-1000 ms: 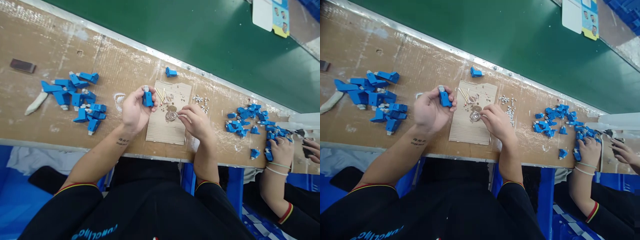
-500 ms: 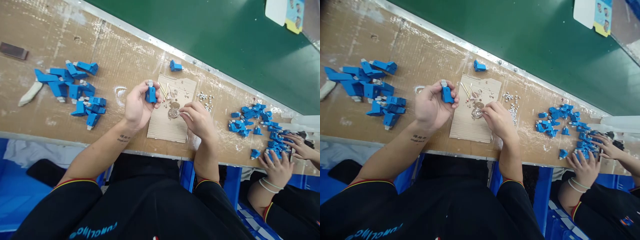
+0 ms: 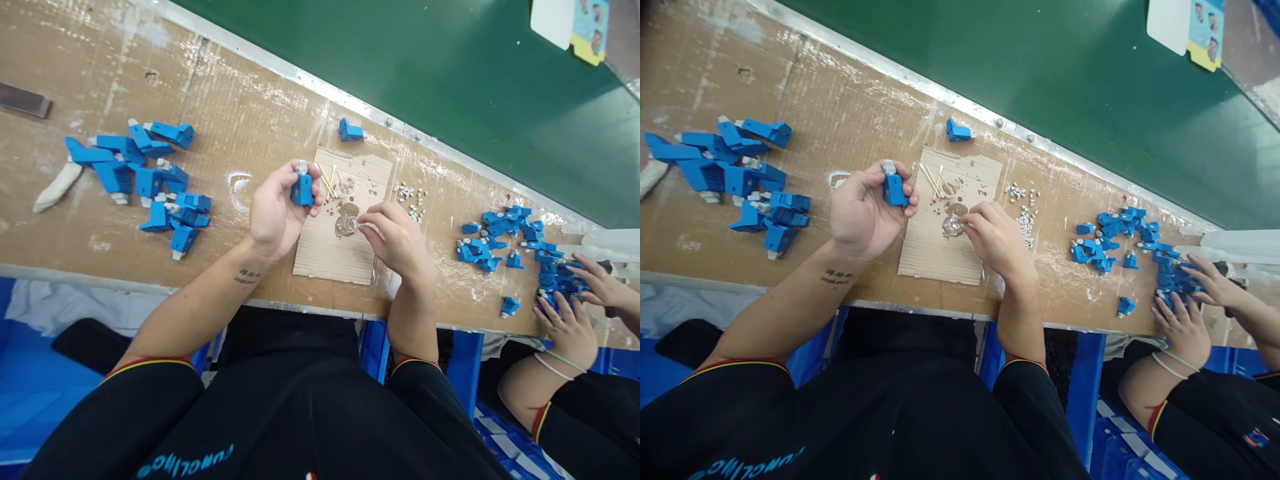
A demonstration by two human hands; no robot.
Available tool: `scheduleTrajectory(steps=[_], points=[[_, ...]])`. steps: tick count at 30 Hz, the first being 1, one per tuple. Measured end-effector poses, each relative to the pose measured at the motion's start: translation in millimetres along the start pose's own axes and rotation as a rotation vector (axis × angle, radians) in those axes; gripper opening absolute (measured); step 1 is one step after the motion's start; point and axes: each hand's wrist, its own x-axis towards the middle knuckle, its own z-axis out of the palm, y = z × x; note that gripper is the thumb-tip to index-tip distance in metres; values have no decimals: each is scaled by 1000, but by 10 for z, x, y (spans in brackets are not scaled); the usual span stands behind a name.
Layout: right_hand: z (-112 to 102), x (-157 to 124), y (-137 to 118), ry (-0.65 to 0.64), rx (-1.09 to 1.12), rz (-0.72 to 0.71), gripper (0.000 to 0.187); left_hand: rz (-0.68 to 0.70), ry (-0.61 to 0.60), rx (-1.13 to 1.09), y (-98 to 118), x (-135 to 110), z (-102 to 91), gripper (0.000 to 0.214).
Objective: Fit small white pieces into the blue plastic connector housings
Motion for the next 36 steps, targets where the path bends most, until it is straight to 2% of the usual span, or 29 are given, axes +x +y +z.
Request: scheduleTrajectory(steps=[6, 14, 19, 27, 29, 31, 34, 36], points=[[-10, 8, -6, -34, 5, 35, 14, 23, 8, 34, -13, 1, 6, 20], [-15, 13, -17, 5, -33, -42, 16, 37, -1, 42, -30, 5, 1, 21], [7, 8, -17, -23, -25, 14, 17, 52, -12, 48, -46, 6, 7, 19], [-1, 5, -4, -19, 10, 22, 17, 82, -32, 59, -61, 11, -5, 13], [-44, -2, -11, 29, 72, 33, 15, 100, -33, 85, -63, -2, -4, 10], [-80, -7, -44, 152, 147, 44, 12, 107, -82, 114, -78, -25, -6, 10], [-65, 2, -144, 411, 273, 47, 10, 75, -247, 139, -136, -66, -21, 20], [-8, 26, -223, 534, 371, 29, 10, 39, -350, 144, -191, -87, -37, 31]])
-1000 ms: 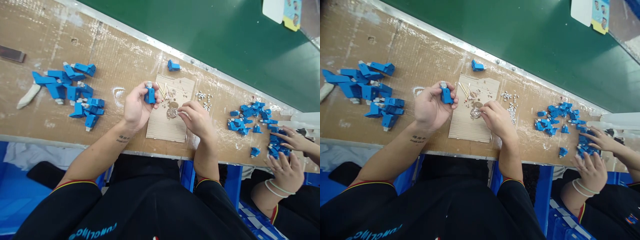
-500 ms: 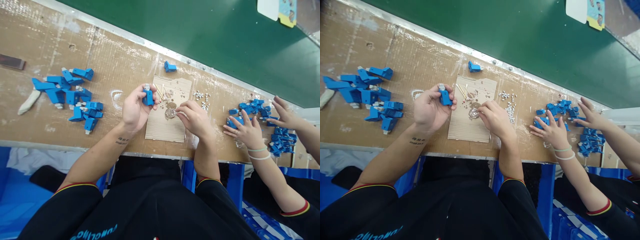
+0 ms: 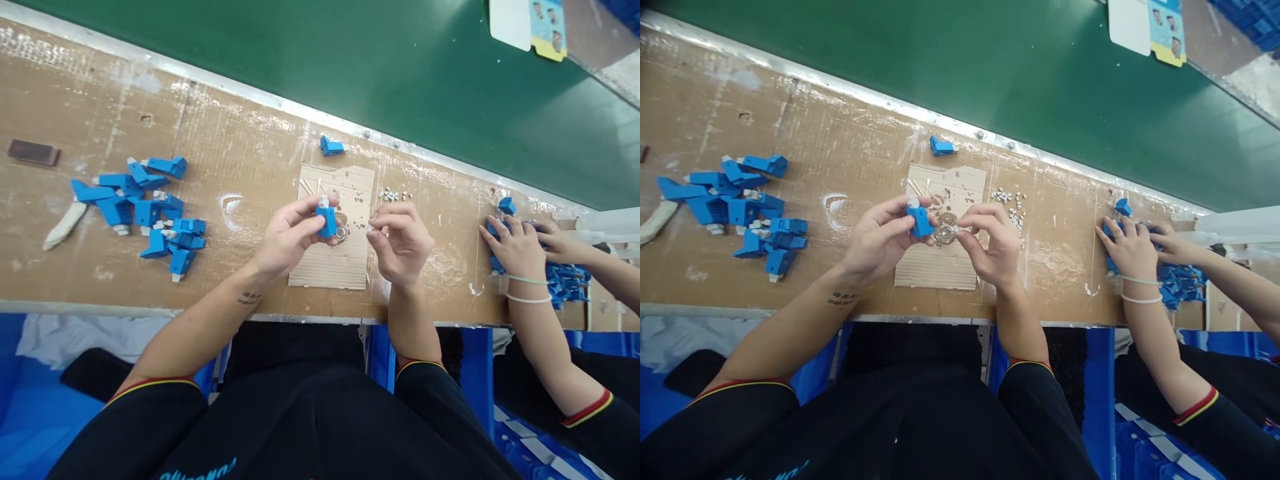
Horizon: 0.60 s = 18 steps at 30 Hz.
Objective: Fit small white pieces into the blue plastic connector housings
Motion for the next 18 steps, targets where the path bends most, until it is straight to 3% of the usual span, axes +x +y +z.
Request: scheduleTrajectory(steps=[2, 6, 15, 18], points=[[92, -15, -33, 41, 81, -3, 9, -17, -63, 1, -55, -17, -3, 38], [208, -32, -44, 5, 131, 36, 12, -24, -121, 22, -133, -24, -15, 43], [244, -54, -47, -12, 29, 74, 19, -27, -118, 56, -165, -20, -24, 45], [241, -45, -55, 1, 87, 37, 11, -33, -115, 57, -158, -25, -26, 45]])
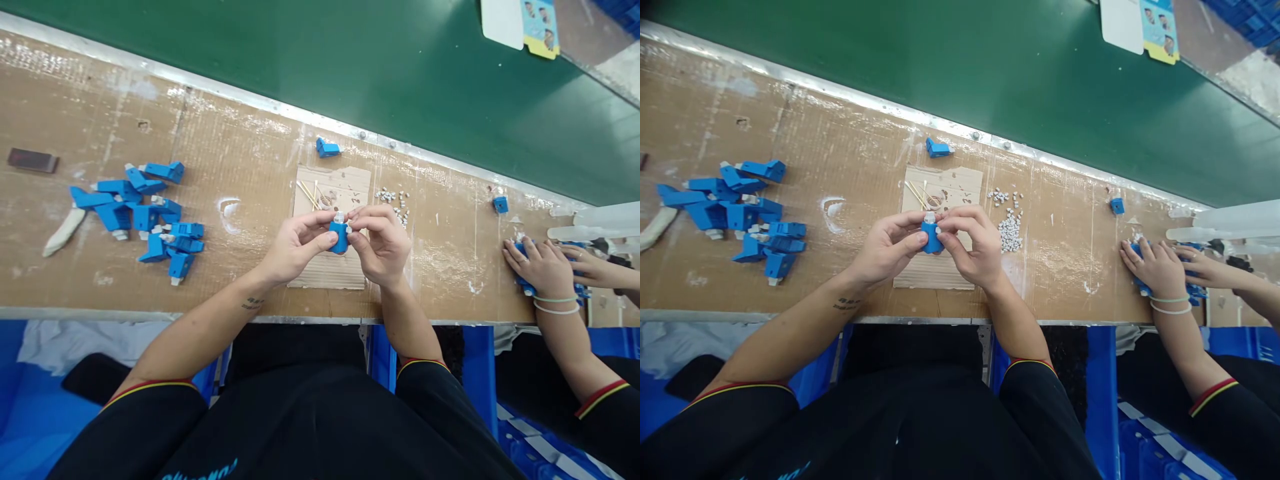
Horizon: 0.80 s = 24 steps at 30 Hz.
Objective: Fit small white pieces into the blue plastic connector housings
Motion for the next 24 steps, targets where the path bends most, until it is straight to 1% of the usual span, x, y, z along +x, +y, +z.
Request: scheduleTrajectory(steps=[2, 7, 10, 16, 20, 24], points=[[-3, 8, -5, 9, 41, -26, 8, -1, -2, -3, 3, -3, -2, 44], [-11, 19, -16, 4, 3, -9, 9, -1, -10, -8, 1, -4, -1, 42], [-15, 26, -23, 5, 28, -37, 7, 1, -9, -8, -4, -1, -6, 43], [-26, 41, -5, 4, 40, -86, 13, 14, -21, 21, -17, 9, -25, 43], [-48, 52, 8, -2, 77, -103, 18, 75, -41, 71, -18, 11, -23, 46], [-73, 77, -6, -23, 102, -127, 16, 141, -60, 153, 1, -6, -11, 40]])
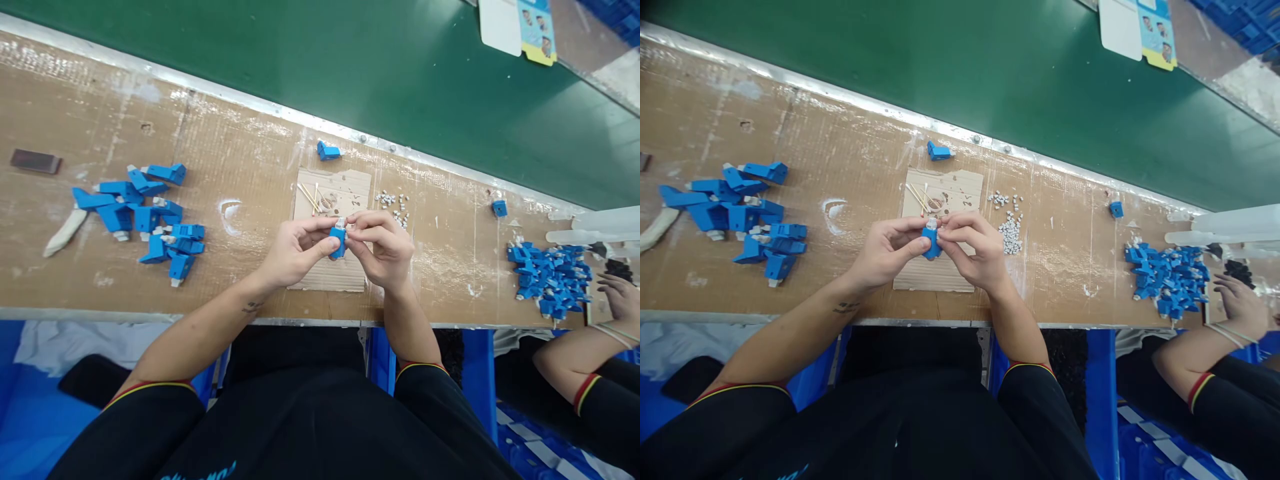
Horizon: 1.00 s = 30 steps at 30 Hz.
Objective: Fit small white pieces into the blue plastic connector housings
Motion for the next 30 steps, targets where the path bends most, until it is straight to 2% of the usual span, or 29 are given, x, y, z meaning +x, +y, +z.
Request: scheduleTrajectory(steps=[4, 9, 10, 13, 14, 17, 20, 24, 27, 28, 30], points=[[0, 18, -13, -20, 3, -18, 13, 61, 6, 70, 37, -9, -1, 37], [-13, -19, 17, -9, 59, 12, 7, 76, -55, 80, 98, -11, -1, 38], [-23, -28, 22, -7, 86, 46, 10, 68, -65, 64, 107, -17, 1, 44], [-58, -36, 9, -55, 142, 155, 37, 41, -101, -10, 119, -48, 6, 60], [-66, -33, -5, -89, 150, 168, 39, 29, -111, -33, 118, -60, 5, 61], [-63, -35, -59, -155, 172, 148, 29, -19, -120, -62, 96, -81, -6, 63], [-7, -69, -65, -113, 183, 127, 23, -40, -114, -51, 36, -57, -27, 62], [131, -72, 4, -25, 158, 117, 19, -3, -134, -3, -70, 44, -14, 63], [90, -21, 33, 16, 200, 130, 21, 56, -143, 127, -28, 92, 5, 59], [0, -15, 42, 37, 204, 142, 23, 99, -127, 237, 35, 82, -18, 55], [-320, -57, 86, 113, 141, 191, 29, 221, -24, 554, 241, 4, -145, 46]])
